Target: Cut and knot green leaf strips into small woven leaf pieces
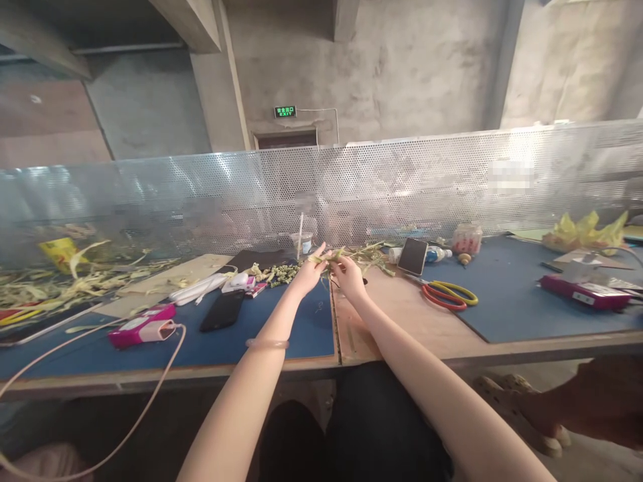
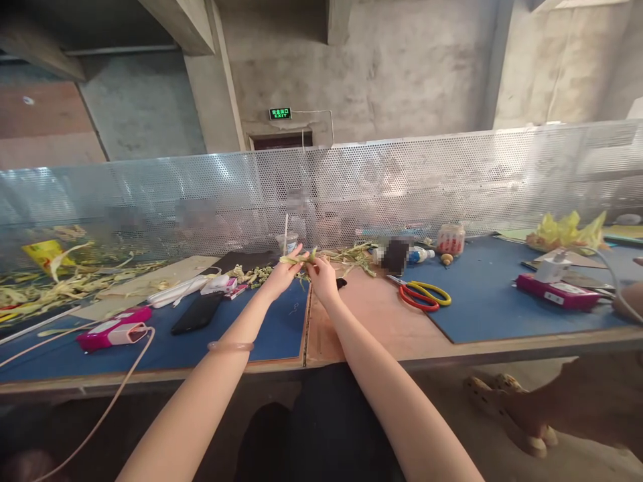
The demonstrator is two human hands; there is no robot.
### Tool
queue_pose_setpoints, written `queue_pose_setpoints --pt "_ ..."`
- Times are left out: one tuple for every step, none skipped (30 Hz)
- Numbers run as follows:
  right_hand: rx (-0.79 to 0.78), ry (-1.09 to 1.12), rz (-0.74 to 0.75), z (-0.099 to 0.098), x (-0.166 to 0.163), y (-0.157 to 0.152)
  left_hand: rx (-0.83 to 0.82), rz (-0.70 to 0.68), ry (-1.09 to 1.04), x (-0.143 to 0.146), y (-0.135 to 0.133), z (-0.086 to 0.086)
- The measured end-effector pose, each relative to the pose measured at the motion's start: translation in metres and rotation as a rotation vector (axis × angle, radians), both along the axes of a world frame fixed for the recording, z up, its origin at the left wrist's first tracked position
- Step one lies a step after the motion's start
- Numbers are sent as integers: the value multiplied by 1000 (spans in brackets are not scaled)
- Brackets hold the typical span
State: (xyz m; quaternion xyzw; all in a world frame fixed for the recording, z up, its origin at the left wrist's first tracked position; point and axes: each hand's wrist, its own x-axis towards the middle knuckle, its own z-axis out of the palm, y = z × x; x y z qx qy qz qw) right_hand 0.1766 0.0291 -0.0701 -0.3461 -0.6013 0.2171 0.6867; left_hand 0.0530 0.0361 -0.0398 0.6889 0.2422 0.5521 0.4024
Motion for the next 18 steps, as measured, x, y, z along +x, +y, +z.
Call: queue_pose_setpoints --pt "-5 21 1 0 0 1 -5 8 -10 0 2 -1" --pt "-11 45 7 0 1 2 -12 17 -23 1 4 -2" --pt "-19 72 15 0 1 2 -18 26 -37 1 5 -3" --pt "-27 102 26 1 1 3 -24 35 -51 1 6 -3" --pt "-33 135 38 1 1 3 -27 43 -64 1 7 -4" --pt "-39 172 50 2 1 3 -29 53 -75 0 8 -4" --pt "-42 211 63 2 1 3 -29 64 -83 -1 8 -4" --pt "-43 251 76 3 1 3 -30 77 -89 -2 8 -3" --pt "-45 290 90 3 1 3 -32 92 -94 -3 8 -3" --pt "-46 328 105 4 2 2 -35 107 -100 -4 8 -3" --pt "-49 364 121 4 2 2 -41 119 -105 -5 8 -3" --pt "-54 396 137 4 3 2 -49 125 -111 -5 8 -3" --pt "-61 427 151 5 3 1 -58 124 -115 -6 8 -3" --pt "-69 454 164 5 3 1 -66 116 -119 -5 8 -3" --pt "-76 480 175 5 4 2 -72 103 -121 -5 9 -4" --pt "-84 502 184 5 4 2 -78 88 -123 -4 9 -4" --pt "-90 522 191 5 4 2 -83 76 -125 -4 9 -5" --pt "-95 538 198 4 4 3 -88 67 -127 -3 10 -5"
